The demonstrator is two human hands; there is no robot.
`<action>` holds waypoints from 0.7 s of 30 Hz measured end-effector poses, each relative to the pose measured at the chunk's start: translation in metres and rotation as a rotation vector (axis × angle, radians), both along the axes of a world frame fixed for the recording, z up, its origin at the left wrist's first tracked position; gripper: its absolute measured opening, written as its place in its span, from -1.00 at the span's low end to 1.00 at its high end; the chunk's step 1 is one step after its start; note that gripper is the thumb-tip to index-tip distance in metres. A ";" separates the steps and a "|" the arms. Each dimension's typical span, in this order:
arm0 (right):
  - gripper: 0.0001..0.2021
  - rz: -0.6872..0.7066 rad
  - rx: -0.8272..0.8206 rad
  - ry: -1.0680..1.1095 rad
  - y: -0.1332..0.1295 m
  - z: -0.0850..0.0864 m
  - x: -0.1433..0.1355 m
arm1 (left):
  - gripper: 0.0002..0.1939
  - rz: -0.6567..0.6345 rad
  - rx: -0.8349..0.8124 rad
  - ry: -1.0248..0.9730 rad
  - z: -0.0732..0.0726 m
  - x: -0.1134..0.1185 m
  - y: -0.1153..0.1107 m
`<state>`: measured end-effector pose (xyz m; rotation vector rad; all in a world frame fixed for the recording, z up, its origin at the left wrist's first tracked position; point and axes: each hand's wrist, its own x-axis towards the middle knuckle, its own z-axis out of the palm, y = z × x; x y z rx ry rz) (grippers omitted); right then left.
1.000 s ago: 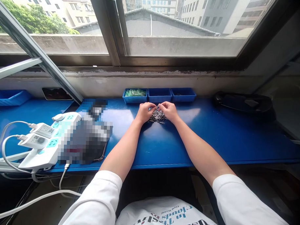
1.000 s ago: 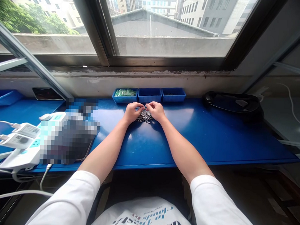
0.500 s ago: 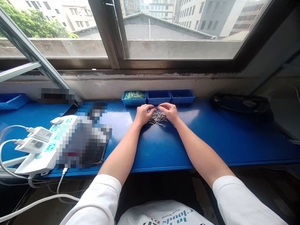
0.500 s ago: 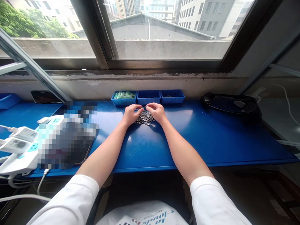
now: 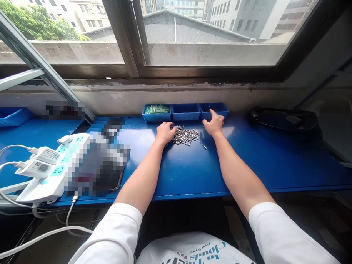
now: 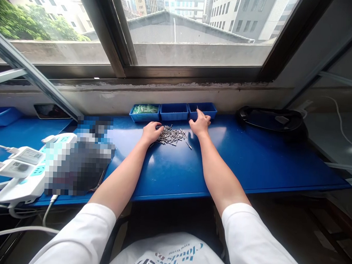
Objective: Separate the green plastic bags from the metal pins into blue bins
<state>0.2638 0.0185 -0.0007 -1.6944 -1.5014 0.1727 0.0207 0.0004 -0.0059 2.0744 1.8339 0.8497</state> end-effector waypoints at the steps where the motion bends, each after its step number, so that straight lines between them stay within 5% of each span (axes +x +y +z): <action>1: -0.35 -0.010 0.002 -0.018 0.001 -0.002 0.002 | -0.68 -0.002 -0.005 0.010 0.000 0.000 0.000; 14: -0.22 0.011 -0.031 -0.085 0.011 -0.018 0.001 | -0.72 -0.017 0.017 0.061 -0.002 -0.002 0.001; 17: -0.36 0.043 0.074 -0.098 0.003 -0.014 -0.011 | -0.69 -0.037 0.005 0.059 -0.003 -0.002 0.002; 21: -0.60 0.251 0.134 -0.138 -0.010 -0.011 -0.032 | -0.65 -0.158 0.043 0.044 -0.005 -0.001 0.000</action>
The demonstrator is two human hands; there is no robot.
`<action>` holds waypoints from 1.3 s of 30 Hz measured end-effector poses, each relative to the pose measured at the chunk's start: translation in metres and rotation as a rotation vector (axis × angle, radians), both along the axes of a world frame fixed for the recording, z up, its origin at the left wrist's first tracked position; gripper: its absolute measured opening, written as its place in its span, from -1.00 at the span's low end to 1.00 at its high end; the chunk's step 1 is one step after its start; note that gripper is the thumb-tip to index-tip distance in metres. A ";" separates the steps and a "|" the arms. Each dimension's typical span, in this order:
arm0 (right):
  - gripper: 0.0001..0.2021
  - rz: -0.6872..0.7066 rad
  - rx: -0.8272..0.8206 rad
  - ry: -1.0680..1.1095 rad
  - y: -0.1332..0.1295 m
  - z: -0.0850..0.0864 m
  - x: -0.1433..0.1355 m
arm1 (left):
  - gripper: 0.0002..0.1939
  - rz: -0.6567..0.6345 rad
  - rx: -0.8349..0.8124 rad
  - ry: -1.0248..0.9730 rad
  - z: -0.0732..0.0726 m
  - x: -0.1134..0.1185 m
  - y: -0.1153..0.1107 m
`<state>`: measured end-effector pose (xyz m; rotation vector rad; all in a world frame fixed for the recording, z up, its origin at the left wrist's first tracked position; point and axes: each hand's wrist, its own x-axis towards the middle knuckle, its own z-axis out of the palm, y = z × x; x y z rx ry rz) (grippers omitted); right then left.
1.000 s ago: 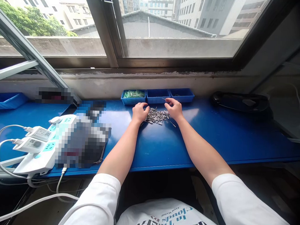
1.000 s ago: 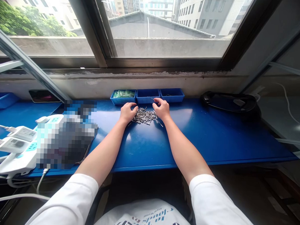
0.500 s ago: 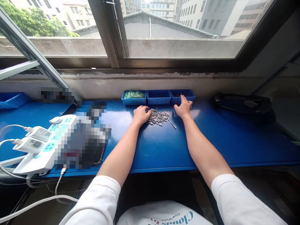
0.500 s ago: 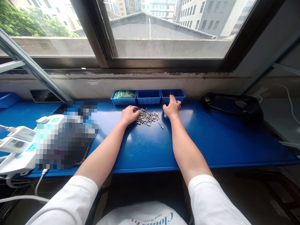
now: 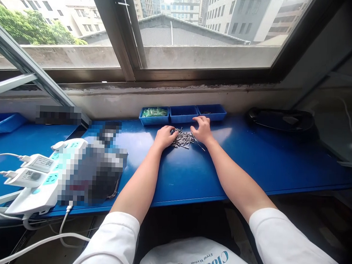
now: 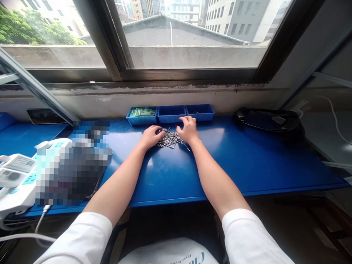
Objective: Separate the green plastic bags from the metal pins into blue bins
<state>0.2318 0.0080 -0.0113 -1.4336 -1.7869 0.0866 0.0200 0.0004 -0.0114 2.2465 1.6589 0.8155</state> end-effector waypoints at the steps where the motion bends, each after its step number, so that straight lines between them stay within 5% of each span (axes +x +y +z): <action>1: -0.62 0.048 -0.007 -0.017 -0.003 0.000 -0.005 | -0.64 -0.036 0.008 0.011 0.000 0.000 -0.001; 8: -0.76 0.291 -0.157 -0.156 -0.016 -0.003 -0.024 | -0.67 -0.103 0.016 0.073 0.002 0.004 -0.006; 25: -0.86 0.323 -0.147 -0.056 -0.007 -0.015 -0.023 | -0.70 -0.135 0.020 0.054 0.000 0.015 -0.011; 32: -0.82 0.327 -0.025 0.016 -0.012 -0.007 -0.023 | -0.71 -0.161 0.064 -0.022 0.003 0.015 -0.013; 39: -0.80 0.420 -0.152 0.264 -0.016 0.001 -0.024 | -0.73 -0.219 0.135 -0.099 0.002 0.015 -0.011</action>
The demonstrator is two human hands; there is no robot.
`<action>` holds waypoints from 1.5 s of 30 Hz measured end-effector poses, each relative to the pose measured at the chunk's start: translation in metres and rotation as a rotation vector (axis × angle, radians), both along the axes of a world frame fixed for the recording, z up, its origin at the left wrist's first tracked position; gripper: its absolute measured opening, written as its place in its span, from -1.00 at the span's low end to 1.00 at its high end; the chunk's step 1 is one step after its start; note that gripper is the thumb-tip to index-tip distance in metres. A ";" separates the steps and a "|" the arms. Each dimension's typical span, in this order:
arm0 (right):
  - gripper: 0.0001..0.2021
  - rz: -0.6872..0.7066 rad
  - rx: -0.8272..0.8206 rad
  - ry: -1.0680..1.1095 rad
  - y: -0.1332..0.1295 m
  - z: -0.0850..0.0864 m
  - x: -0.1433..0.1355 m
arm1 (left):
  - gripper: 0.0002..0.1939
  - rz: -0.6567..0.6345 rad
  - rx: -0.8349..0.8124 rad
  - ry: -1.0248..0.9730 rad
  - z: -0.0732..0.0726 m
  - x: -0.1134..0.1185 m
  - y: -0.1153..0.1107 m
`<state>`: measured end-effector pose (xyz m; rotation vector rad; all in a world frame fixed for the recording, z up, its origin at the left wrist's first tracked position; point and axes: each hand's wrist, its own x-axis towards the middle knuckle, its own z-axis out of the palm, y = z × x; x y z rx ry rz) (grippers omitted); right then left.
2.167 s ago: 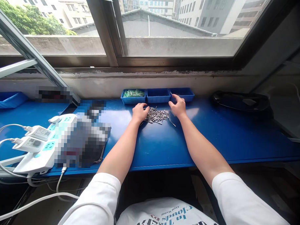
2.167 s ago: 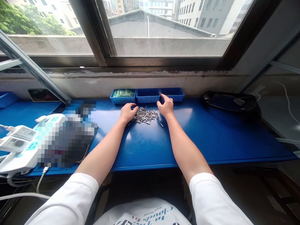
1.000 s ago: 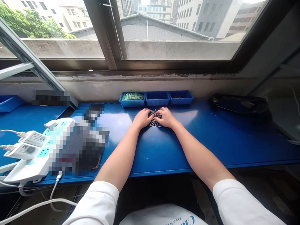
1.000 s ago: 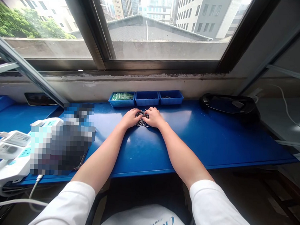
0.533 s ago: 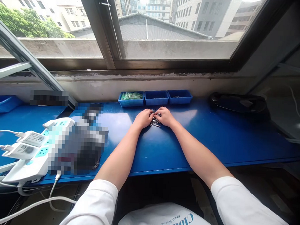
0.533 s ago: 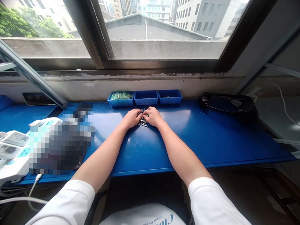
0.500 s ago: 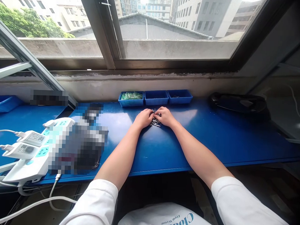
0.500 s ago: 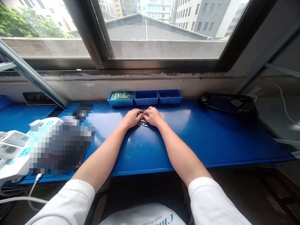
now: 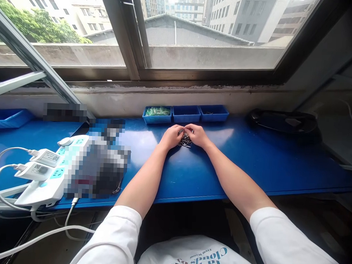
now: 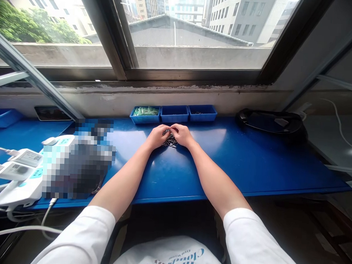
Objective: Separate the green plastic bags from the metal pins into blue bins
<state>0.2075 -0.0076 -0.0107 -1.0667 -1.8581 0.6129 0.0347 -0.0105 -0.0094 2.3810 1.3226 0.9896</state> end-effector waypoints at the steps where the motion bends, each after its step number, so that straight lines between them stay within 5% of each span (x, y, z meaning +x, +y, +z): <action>1: -0.80 0.009 -0.040 0.055 0.001 0.000 0.001 | -0.73 -0.004 0.004 -0.011 -0.001 0.000 0.000; 15: -0.79 0.128 -0.276 0.428 0.004 0.001 0.008 | -0.85 -0.010 0.056 -0.128 -0.004 -0.001 0.006; 21: -0.73 0.151 -0.198 0.301 -0.002 0.005 0.009 | -0.89 0.035 0.076 -0.076 -0.003 -0.004 0.007; 27: -0.80 0.052 -0.034 0.106 -0.009 0.009 0.007 | -0.90 0.068 0.065 -0.059 0.002 -0.004 0.004; 36: -0.65 -0.186 0.181 -0.082 0.007 0.017 0.015 | -0.80 0.326 -0.011 -0.132 -0.002 -0.010 0.010; 45: -0.21 -0.478 -0.044 -0.322 0.031 0.015 0.015 | -0.81 0.328 -0.103 -0.086 0.000 -0.007 0.009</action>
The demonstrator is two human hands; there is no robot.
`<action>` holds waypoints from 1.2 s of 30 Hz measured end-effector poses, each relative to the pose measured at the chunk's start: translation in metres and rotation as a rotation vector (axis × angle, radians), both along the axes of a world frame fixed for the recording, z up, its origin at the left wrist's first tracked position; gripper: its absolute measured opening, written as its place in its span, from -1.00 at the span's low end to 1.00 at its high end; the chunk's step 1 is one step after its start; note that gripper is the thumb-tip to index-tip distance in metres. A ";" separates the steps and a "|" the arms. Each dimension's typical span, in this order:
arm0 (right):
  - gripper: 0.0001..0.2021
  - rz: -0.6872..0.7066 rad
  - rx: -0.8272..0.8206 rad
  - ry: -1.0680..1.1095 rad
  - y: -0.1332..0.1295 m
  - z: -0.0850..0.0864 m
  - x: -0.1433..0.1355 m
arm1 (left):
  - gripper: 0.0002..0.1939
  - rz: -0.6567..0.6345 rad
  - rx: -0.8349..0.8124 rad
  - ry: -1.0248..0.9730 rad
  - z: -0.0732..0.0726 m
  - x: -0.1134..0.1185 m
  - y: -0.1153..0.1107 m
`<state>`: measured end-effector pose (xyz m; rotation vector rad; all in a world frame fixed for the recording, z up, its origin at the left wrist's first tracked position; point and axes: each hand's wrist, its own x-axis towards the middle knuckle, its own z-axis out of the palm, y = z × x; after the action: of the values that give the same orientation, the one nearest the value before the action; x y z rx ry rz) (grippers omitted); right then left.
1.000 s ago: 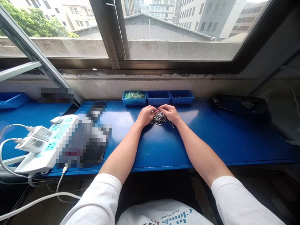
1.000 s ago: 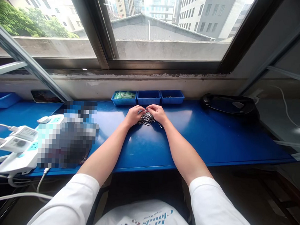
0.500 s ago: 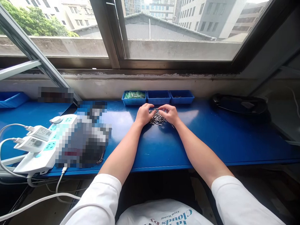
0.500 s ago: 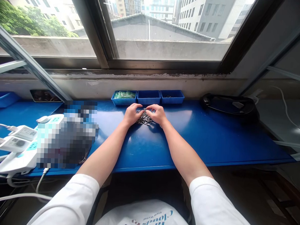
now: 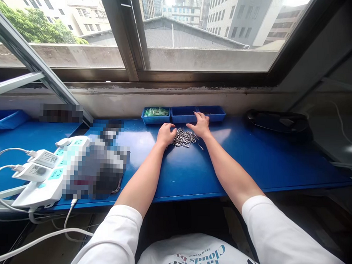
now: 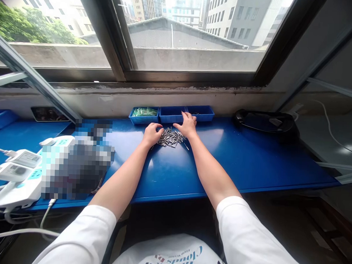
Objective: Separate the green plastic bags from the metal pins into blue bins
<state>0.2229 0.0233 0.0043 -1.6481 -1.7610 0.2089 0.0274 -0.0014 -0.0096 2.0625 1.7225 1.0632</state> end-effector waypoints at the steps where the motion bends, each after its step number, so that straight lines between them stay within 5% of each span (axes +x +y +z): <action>1: -0.19 -0.005 -0.019 -0.014 0.002 -0.002 0.000 | -0.81 -0.001 -0.011 0.007 0.000 0.000 0.000; 12: -0.16 0.078 -0.085 -0.042 0.005 -0.014 -0.002 | -0.70 -0.010 -0.055 0.032 -0.003 0.000 0.001; 19: -0.68 0.104 0.167 0.087 -0.005 -0.016 0.004 | -0.71 -0.053 -0.057 0.083 -0.002 -0.001 0.002; 28: -0.76 0.284 -0.090 -0.107 -0.025 -0.016 -0.010 | -0.66 -0.197 -0.061 0.251 0.002 0.001 -0.004; 36: -0.85 0.311 -0.087 -0.106 -0.021 -0.017 -0.010 | -0.67 -0.202 -0.025 0.284 -0.001 0.002 -0.003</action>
<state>0.2132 0.0019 -0.0132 -1.4596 -2.1132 0.3502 0.0289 -0.0046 -0.0106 2.4051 1.5909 0.7143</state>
